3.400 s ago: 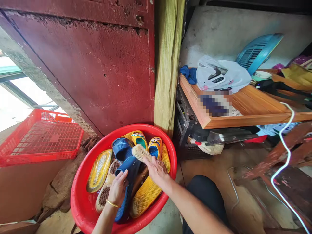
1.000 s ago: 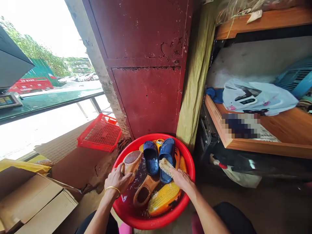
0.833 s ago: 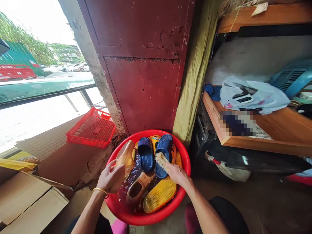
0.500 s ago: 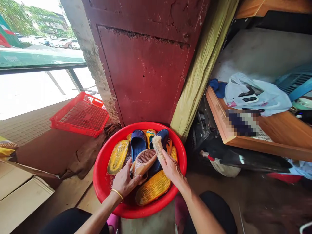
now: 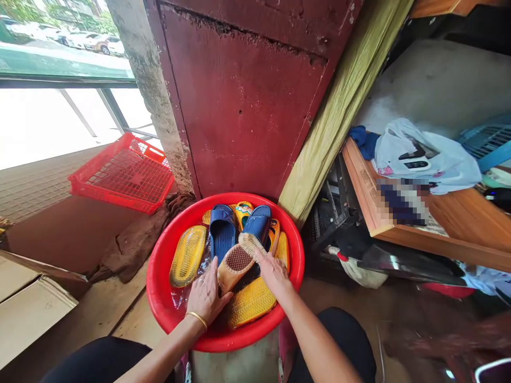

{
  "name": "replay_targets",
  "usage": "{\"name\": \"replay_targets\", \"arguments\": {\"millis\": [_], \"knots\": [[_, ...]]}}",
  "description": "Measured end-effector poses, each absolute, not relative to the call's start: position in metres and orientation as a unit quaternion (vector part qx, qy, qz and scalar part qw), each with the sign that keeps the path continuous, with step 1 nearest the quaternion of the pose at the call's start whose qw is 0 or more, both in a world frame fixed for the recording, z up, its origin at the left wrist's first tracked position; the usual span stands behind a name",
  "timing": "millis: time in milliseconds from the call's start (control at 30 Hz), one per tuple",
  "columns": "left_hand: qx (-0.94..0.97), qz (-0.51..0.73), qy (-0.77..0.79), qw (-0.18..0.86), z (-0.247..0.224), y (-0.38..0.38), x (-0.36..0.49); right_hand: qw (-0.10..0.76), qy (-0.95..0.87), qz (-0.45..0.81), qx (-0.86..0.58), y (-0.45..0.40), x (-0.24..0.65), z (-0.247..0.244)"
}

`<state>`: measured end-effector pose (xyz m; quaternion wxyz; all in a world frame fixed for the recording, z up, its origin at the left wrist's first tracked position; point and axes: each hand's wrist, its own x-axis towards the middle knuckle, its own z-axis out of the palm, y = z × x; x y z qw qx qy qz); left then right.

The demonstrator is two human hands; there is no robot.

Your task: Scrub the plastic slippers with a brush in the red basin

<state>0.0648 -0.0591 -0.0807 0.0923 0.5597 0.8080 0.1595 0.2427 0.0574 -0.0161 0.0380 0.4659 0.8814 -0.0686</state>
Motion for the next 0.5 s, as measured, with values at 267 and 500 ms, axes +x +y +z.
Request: {"name": "replay_targets", "arguments": {"millis": [267, 500], "knots": [[0.564, 0.159, 0.807, 0.067, -0.080, -0.063, 0.064, 0.015, 0.907, -0.085, 0.413, 0.019, 0.243, -0.037], [0.578, 0.158, 0.800, 0.045, -0.084, -0.070, 0.059, 0.052, 0.862, -0.097, 0.494, 0.065, 0.255, -0.021]]}}
